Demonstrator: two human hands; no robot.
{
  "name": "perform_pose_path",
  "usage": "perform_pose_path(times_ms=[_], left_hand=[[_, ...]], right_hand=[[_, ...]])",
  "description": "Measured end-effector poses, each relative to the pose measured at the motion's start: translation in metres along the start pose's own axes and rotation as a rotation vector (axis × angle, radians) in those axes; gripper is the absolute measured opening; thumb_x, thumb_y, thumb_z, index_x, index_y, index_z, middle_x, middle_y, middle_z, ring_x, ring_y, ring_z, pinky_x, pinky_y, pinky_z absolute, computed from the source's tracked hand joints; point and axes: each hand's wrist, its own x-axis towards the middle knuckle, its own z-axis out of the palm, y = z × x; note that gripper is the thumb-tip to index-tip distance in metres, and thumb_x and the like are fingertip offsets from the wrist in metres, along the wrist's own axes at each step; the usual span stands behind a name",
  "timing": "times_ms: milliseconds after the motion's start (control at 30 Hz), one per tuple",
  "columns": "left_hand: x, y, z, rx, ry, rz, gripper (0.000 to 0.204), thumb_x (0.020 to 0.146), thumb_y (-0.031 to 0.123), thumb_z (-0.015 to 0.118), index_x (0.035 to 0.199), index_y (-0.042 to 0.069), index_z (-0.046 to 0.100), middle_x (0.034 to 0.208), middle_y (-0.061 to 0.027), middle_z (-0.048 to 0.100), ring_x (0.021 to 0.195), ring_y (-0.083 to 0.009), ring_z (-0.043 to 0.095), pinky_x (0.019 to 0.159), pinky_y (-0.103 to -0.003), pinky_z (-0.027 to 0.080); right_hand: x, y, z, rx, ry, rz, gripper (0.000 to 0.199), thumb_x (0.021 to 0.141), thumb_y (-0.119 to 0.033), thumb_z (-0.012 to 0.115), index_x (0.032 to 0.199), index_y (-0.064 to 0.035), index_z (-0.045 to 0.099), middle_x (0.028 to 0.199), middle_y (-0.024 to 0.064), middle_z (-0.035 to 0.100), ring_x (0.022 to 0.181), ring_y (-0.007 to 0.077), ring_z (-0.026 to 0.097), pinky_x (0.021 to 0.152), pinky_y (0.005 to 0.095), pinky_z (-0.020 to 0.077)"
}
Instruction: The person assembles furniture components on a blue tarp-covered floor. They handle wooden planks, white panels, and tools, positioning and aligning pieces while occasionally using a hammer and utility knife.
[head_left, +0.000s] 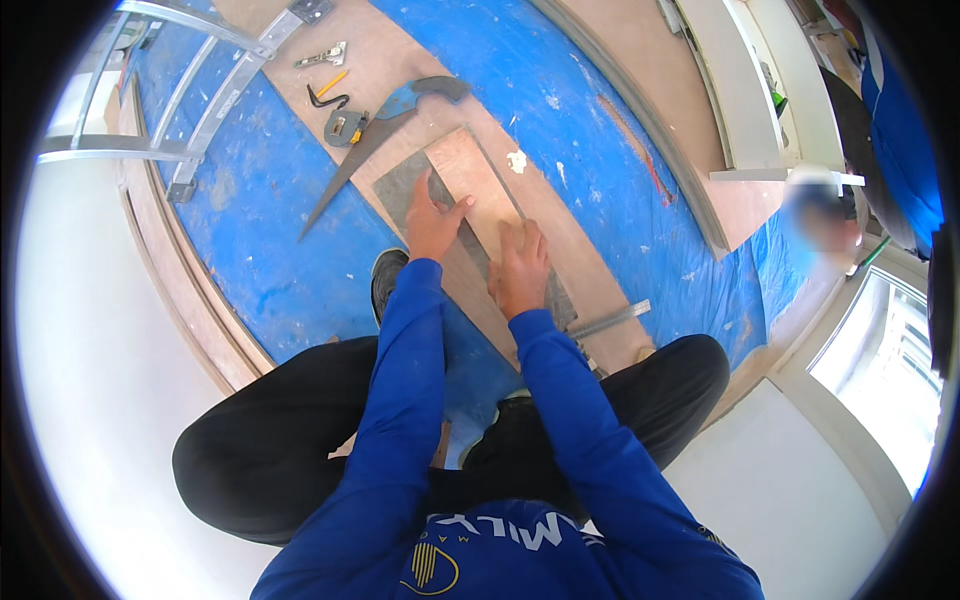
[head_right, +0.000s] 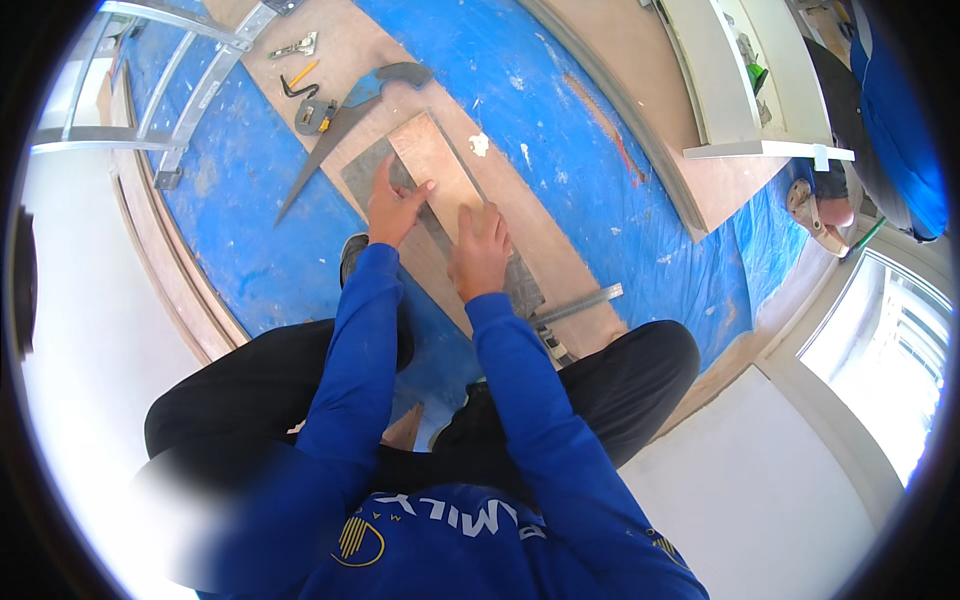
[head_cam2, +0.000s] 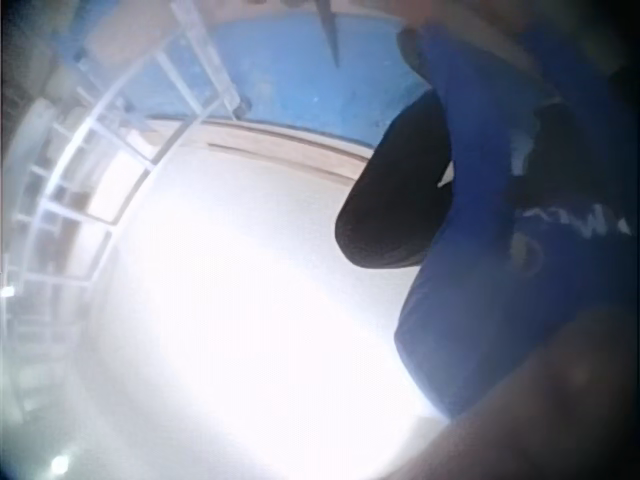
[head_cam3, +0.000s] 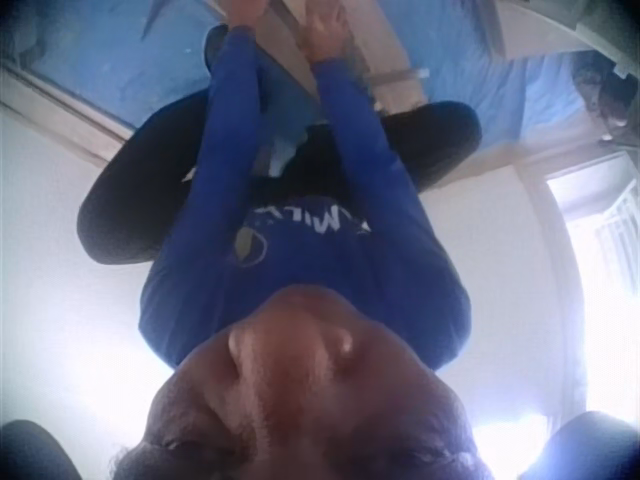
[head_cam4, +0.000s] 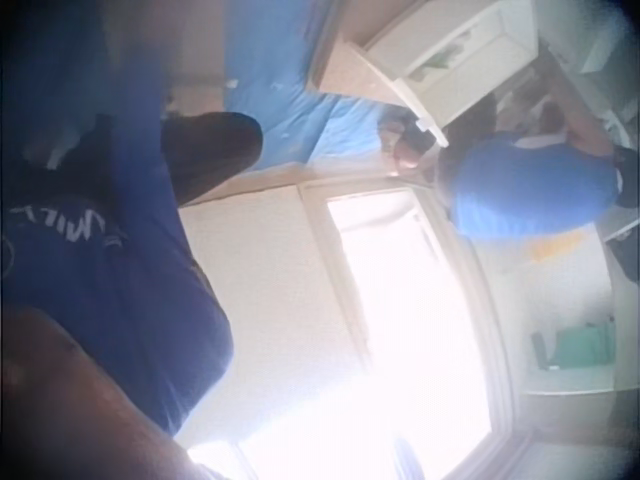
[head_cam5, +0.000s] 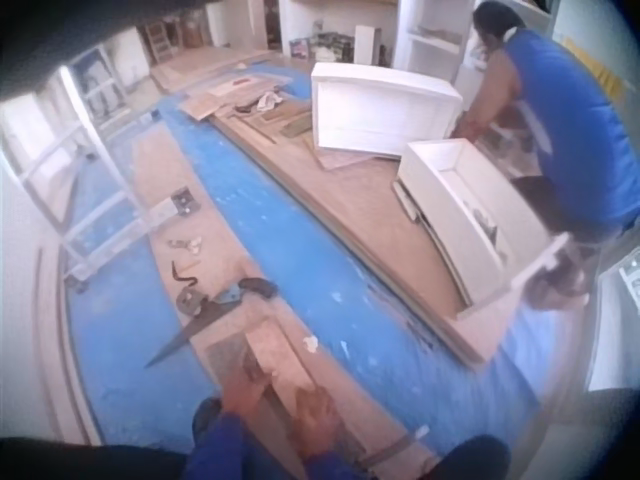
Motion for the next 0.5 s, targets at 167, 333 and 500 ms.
perform_pose_path(times_ms=[167, 333, 500], left_hand=[[0.020, 0.009, -0.009, 0.046, -0.161, -0.059, 0.114, 0.068, 0.021, 0.094, 0.161, 0.015, 0.030, 0.111, -0.0168, 0.067, 0.092, -0.0289, 0.067, 0.083, -0.042, 0.055], [0.048, 0.052, -0.020, 0.709, -0.150, 0.157, 0.125, 0.055, 0.033, 0.100, 0.159, 0.018, 0.034, 0.147, -0.0162, 0.049, 0.136, -0.0382, 0.047, 0.108, -0.053, 0.044], [0.073, 0.065, -0.015, 0.909, -0.305, 0.175, 0.120, 0.049, 0.036, 0.101, 0.152, 0.019, 0.043, 0.153, -0.0159, 0.043, 0.145, -0.0381, 0.037, 0.108, -0.062, 0.040]], right_hand=[[0.002, 0.002, 0.001, 0.018, -0.012, 0.049, 0.079, 0.070, -0.008, 0.082, 0.143, -0.0101, 0.050, 0.140, 0.0201, 0.043, 0.131, 0.0416, 0.046, 0.107, 0.0522, 0.0403], [-0.001, 0.001, -0.006, -0.007, 0.011, 0.234, 0.085, 0.070, -0.024, 0.089, 0.143, -0.0066, 0.048, 0.139, 0.0180, 0.046, 0.130, 0.0393, 0.046, 0.103, 0.0502, 0.0408], [-0.001, 0.010, -0.009, -0.070, 0.000, 0.341, 0.086, 0.065, -0.040, 0.092, 0.134, -0.0064, 0.053, 0.134, 0.0160, 0.050, 0.125, 0.0367, 0.047, 0.099, 0.0494, 0.0417]])
